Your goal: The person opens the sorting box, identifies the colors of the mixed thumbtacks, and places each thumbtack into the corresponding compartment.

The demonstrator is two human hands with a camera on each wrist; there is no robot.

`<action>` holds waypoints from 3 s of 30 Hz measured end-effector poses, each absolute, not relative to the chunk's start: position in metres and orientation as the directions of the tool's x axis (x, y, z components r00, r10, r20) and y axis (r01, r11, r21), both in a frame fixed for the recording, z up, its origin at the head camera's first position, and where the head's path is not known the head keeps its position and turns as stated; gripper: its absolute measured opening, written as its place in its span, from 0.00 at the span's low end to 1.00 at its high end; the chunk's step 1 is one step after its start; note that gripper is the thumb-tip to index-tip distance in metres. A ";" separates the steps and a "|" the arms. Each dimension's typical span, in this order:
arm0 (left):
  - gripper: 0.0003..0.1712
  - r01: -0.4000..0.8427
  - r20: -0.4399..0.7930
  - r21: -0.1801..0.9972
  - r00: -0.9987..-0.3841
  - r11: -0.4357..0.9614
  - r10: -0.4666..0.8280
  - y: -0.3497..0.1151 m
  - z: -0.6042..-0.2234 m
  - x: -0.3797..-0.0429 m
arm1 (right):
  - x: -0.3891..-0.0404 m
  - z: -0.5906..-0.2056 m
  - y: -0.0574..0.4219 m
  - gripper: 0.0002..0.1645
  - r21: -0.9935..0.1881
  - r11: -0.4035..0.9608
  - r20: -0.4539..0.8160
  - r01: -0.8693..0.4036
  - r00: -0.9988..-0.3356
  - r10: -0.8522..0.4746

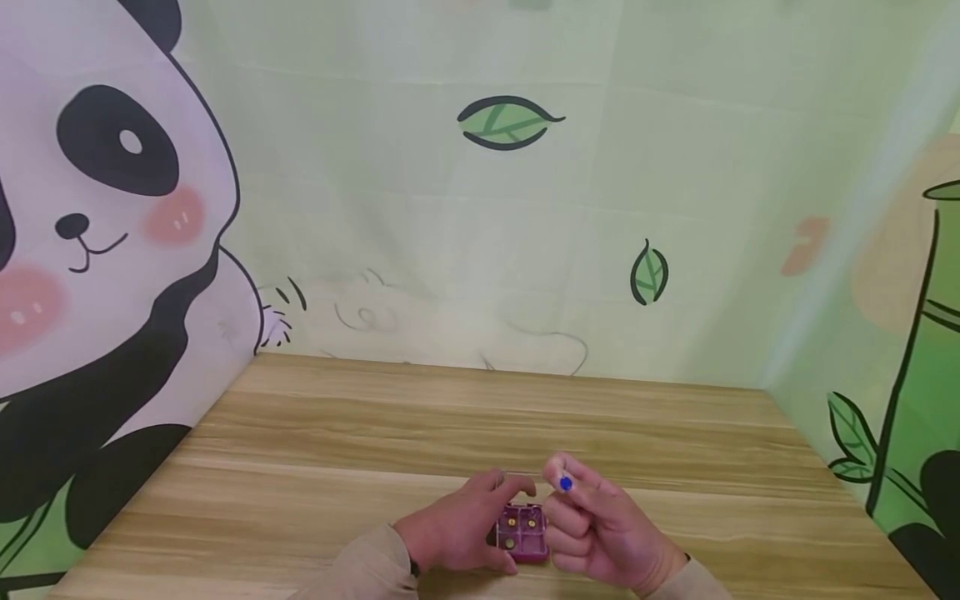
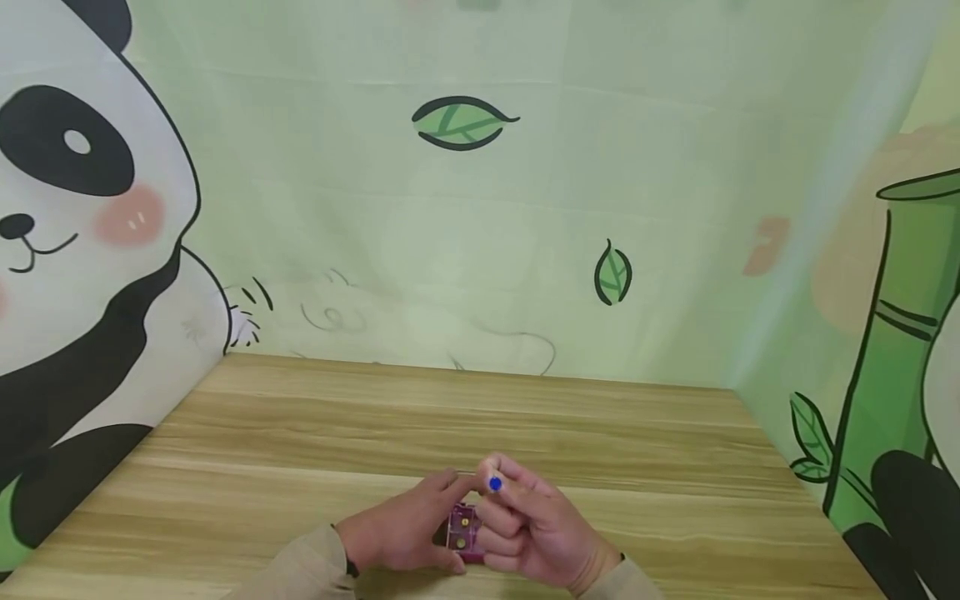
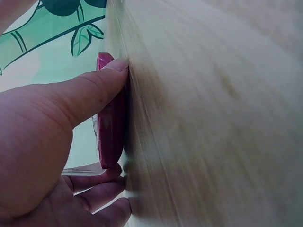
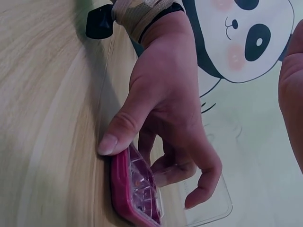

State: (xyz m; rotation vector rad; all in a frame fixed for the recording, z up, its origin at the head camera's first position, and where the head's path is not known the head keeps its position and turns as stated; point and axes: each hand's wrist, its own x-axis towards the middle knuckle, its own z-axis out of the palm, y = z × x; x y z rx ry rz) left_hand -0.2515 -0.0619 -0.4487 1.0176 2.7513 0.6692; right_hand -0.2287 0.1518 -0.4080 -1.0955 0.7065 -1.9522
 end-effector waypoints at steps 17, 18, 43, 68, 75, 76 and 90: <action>0.49 0.604 0.045 0.429 -0.757 0.672 0.652 -0.061 -0.453 -0.253 | -0.225 -0.396 0.144 0.18 -0.739 -0.582 0.503 0.339 -0.297 -0.812; 0.49 0.605 0.045 0.429 -0.756 0.671 0.653 -0.061 -0.453 -0.254 | -0.225 -0.395 0.143 0.17 -0.736 -0.586 0.509 0.339 -0.293 -0.809; 0.48 0.618 0.058 0.410 -0.752 0.671 0.657 -0.061 -0.452 -0.254 | -0.227 -0.393 0.139 0.13 -0.743 -0.586 0.541 0.323 -0.227 -0.810; 0.49 0.587 0.020 0.428 -0.766 0.687 0.642 -0.060 -0.453 -0.253 | -0.235 -0.412 0.166 0.21 -0.869 -0.466 0.380 0.165 -0.382 -0.843; 0.49 0.594 0.027 0.424 -0.762 0.683 0.647 -0.061 -0.453 -0.254 | -0.233 -0.411 0.172 0.19 -0.939 -0.340 0.270 0.049 -0.508 -0.818; 0.49 0.595 0.027 0.425 -0.761 0.682 0.648 -0.061 -0.452 -0.254 | -0.232 -0.411 0.172 0.17 -0.952 -0.305 0.256 0.005 -0.529 -0.809; 0.51 0.584 0.007 0.423 -0.767 0.693 0.642 -0.061 -0.453 -0.255 | -0.231 -0.415 0.168 0.06 -0.823 0.247 0.252 -0.512 -0.719 -0.648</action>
